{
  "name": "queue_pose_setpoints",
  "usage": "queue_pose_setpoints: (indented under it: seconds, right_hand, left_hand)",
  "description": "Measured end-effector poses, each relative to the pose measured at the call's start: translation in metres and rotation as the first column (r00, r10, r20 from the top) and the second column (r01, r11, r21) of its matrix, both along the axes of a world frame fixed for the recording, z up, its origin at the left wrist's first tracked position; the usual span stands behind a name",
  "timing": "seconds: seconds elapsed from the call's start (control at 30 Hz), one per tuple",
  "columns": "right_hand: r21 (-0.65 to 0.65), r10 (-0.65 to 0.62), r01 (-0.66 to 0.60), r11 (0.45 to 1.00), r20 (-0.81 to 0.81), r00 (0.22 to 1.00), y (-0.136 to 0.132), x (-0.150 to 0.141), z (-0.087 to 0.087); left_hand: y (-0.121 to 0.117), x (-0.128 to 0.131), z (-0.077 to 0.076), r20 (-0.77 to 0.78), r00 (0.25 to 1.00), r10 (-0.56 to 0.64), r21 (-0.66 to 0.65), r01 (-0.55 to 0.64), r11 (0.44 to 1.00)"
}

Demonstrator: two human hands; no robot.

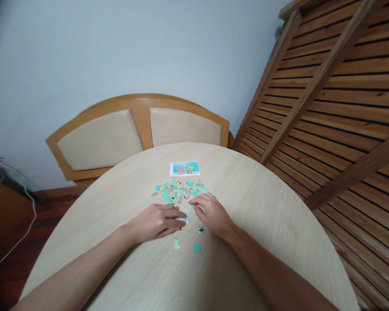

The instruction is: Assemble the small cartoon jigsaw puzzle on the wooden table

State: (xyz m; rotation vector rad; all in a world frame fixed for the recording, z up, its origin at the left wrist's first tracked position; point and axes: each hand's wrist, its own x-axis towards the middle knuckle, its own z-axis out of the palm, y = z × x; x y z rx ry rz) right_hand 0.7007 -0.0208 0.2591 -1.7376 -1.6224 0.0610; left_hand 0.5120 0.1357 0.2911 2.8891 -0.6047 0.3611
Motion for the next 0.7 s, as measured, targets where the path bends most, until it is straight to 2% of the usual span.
queue_pose_setpoints:
  seconds: [0.23, 0.4, 0.53, 0.7]
  right_hand:
    - [-0.039, 0.008, -0.003, 0.999, 0.125, 0.992, -0.009, -0.004, 0.004]
    - [-0.09, -0.025, 0.036, 0.995, 0.125, 0.992, -0.011, -0.004, 0.004]
    - [-0.067, -0.02, 0.029, 0.997, 0.123, 0.992, -0.008, 0.0, 0.002]
    - [-0.074, -0.003, 0.011, 0.997, 0.108, 0.994, -0.006, 0.001, 0.003]
  left_hand:
    - [-0.003, -0.001, -0.001, -0.012, 0.999, 0.04, 0.028, -0.04, 0.999]
    - [-0.005, -0.001, -0.003, 0.001, 0.997, 0.077, 0.033, -0.077, 0.996]
    - [-0.005, 0.0, -0.003, 0.014, 0.993, 0.113, 0.032, -0.113, 0.993]
    - [-0.002, 0.001, -0.004, 0.008, 0.995, 0.098, -0.017, -0.098, 0.995]
